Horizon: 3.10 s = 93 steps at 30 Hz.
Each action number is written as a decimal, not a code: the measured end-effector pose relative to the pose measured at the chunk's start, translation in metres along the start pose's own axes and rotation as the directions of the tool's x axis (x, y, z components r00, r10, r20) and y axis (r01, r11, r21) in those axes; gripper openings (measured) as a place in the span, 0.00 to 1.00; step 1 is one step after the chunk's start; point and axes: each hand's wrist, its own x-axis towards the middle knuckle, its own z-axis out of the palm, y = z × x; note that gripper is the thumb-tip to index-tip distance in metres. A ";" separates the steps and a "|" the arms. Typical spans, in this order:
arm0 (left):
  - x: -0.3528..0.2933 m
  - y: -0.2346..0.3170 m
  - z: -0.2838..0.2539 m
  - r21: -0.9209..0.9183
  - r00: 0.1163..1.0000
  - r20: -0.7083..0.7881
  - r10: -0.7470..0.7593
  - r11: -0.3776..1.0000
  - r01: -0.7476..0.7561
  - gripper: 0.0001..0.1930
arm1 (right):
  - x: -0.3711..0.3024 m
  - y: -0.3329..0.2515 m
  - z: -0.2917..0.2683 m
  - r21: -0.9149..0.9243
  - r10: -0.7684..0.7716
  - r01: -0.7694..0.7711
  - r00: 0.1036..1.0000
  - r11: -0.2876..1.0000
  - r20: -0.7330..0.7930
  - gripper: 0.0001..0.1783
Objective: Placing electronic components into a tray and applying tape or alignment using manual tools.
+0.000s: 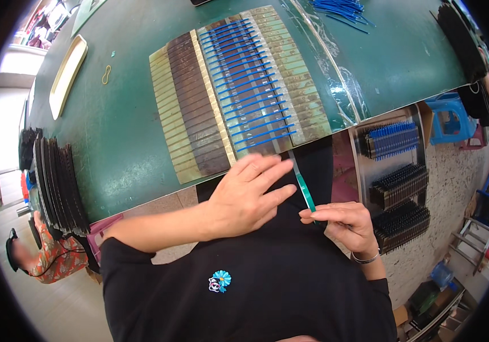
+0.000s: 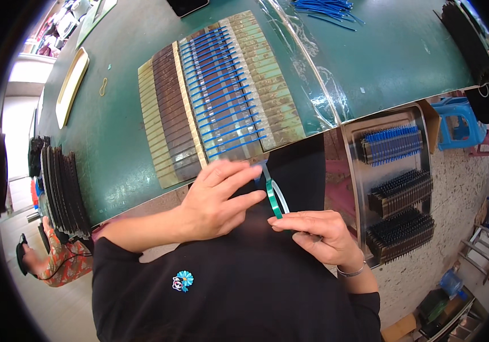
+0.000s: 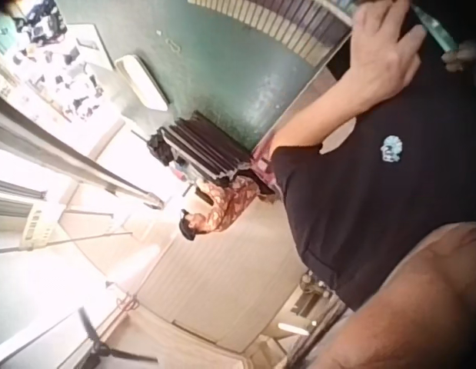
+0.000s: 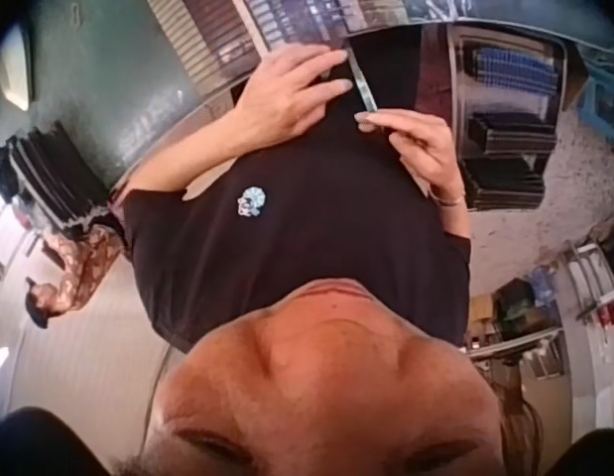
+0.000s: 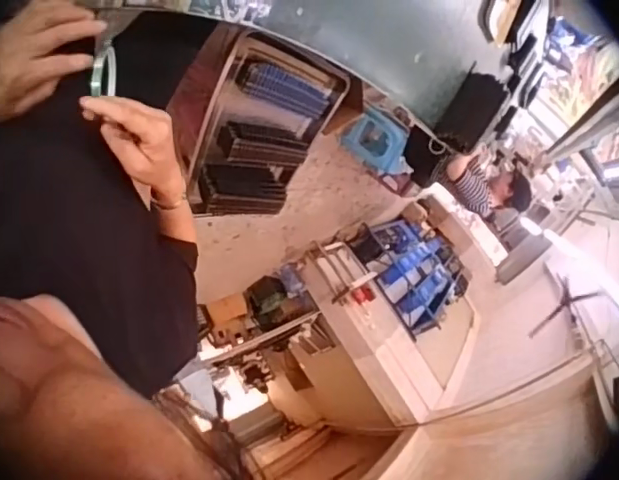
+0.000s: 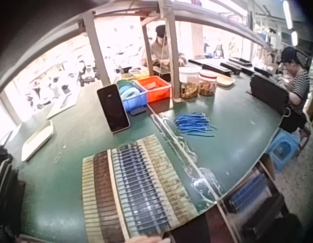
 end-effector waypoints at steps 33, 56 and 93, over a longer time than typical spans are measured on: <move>0.014 0.010 0.083 -0.771 0.891 -0.183 -0.414 0.623 0.131 0.11 | 0.127 -0.032 -0.054 -0.828 0.227 -0.143 0.974 0.542 -0.020 0.15; 0.072 0.003 0.107 -0.702 0.838 -0.270 -0.475 0.692 0.166 0.17 | 0.059 0.018 -0.066 -0.886 -0.158 0.008 0.985 0.463 -0.074 0.27; 0.150 -0.225 -0.080 0.402 0.843 -0.131 -0.522 0.749 0.527 0.16 | 0.093 0.053 0.031 0.264 0.492 -0.447 0.860 0.855 -0.137 0.28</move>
